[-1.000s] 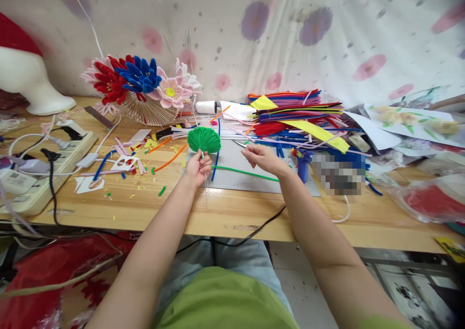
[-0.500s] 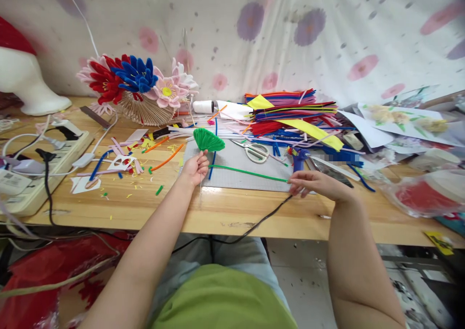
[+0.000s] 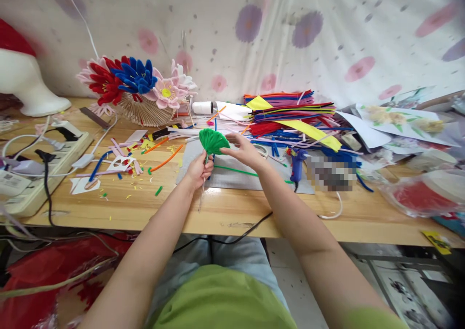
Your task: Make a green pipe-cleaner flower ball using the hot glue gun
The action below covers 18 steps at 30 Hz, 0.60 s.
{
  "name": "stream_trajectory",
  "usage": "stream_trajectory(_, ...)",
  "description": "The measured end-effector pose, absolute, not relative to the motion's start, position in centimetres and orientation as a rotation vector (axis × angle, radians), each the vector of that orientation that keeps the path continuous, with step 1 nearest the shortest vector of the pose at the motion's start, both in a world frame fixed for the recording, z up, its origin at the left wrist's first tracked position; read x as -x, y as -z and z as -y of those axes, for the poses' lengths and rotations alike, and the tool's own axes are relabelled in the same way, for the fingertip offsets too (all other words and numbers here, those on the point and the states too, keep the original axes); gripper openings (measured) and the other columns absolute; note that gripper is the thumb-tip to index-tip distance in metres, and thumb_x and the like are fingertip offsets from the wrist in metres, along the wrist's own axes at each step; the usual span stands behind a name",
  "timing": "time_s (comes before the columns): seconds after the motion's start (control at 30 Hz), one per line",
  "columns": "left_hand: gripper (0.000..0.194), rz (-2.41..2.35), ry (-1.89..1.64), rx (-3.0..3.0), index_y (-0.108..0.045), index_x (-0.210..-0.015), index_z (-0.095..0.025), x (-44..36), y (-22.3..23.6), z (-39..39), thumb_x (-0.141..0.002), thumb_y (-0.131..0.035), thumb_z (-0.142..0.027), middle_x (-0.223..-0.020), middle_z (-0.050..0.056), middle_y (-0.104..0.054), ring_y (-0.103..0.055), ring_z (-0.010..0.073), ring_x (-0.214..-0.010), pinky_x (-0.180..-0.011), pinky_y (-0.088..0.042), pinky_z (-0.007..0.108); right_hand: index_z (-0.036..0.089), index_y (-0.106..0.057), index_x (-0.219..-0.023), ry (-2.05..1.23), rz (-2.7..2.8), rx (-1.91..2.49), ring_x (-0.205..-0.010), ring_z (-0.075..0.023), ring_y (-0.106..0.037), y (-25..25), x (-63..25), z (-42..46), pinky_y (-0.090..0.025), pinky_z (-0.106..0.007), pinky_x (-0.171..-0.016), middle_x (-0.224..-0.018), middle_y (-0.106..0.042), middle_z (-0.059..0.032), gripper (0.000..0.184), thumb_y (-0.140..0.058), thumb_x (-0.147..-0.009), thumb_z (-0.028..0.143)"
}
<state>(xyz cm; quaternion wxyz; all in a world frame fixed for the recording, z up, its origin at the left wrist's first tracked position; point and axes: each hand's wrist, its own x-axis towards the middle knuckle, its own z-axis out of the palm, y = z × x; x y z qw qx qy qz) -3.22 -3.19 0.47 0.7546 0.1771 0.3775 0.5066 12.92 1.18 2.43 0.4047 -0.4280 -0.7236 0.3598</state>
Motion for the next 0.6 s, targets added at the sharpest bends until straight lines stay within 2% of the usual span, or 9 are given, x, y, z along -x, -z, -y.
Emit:
stream_trajectory(0.1, 0.037, -0.71, -1.044, -0.329, -0.048, -0.067, -0.013, 3.6, -0.6, 3.3, -0.092, -0.034, -0.036, -0.046, -0.007, -0.031, -0.024, 0.0014, -0.031, -0.028, -0.015, 0.01, 0.013, -0.064, -0.089, -1.144, 1.825, 1.045, -0.079, -0.0161, -0.06, -2.2, -10.1, -2.5, -0.045, -0.033, -0.08, -0.085, -0.067, -0.0046, 0.038, -0.071, -0.061, 0.039)
stream_trajectory(0.23, 0.029, -0.488, -1.015, -0.175, -0.05, -0.073, -0.012, 4.5, -0.9, 3.3, -0.092, -0.036, -0.028, -0.052, -0.003, -0.041, -0.039, 0.0027, -0.042, -0.037, -0.031, 0.009, 0.012, -0.065, -0.082, -1.337, 1.707, 0.911, -0.069, -0.0124, -0.058, -1.9, -9.5, -3.0, -0.046, -0.029, -0.075, -0.077, -0.067, -0.0011, 0.034, -0.074, -0.056, 0.032)
stream_trajectory(0.37, 0.018, -0.422, -1.047, -0.131, -0.052, -0.076, -0.013, 4.6, -0.8, 3.6, -0.09, -0.043, -0.018, -0.052, -0.004, -0.041, -0.034, 0.0013, -0.041, -0.037, -0.027, 0.008, 0.013, -0.066, -0.075, -1.341, 1.751, 0.813, -0.068, -0.0124, -0.057, -2.0, -10.4, -3.1, -0.045, -0.028, -0.073, -0.071, -0.066, 0.0005, 0.033, -0.076, -0.052, 0.033)
stream_trajectory(0.6, 0.02, -0.442, -1.1, -0.152, -0.048, -0.071, -0.013, 4.1, -0.4, 3.8, -0.089, -0.041, -0.013, -0.047, -0.006, -0.035, -0.028, 0.001, -0.037, -0.034, -0.019, 0.008, 0.014, -0.065, -0.072, -1.239, 1.827, 0.809, -0.067, -0.0128, -0.055, -1.7, -10.9, -3.1, -0.045, -0.029, -0.072, -0.069, -0.063, 0.0018, 0.034, -0.075, -0.052, 0.04)
